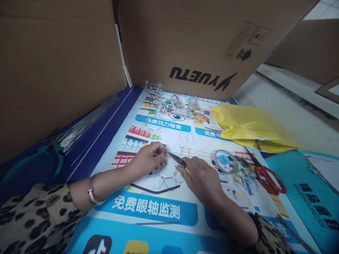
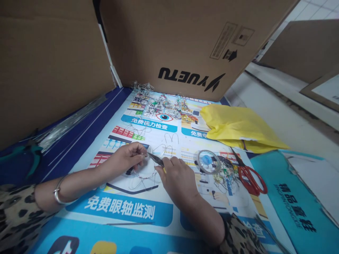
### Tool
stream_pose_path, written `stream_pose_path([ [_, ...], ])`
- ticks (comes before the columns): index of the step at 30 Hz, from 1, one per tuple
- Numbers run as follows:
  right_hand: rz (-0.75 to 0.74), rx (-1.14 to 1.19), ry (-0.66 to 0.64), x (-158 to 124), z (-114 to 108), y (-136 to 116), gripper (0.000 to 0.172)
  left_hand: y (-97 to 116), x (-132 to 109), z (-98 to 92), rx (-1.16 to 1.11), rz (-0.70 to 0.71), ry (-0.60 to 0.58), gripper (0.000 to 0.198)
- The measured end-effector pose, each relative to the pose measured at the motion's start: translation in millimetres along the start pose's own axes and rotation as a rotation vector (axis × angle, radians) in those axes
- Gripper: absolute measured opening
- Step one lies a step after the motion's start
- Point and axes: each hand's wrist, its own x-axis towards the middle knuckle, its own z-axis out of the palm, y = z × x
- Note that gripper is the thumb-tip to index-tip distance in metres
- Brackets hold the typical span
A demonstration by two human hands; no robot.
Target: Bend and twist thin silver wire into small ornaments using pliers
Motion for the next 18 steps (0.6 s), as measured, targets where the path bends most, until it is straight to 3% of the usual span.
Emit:
stream_pose_path([
  [12, 0.001, 0.013, 0.010, 1.2, 4.6, -1.0, 0.025, 5.1, -0.6, 0.4, 0.085, -0.097, -0.025, 0.001],
  [18, 0.010, 0.023, -0.012, 0.9, 6.0, -2.1, 0.025, 7.1, 1.1, -2.6, 0.074, -0.137, -0.075, 0.011],
])
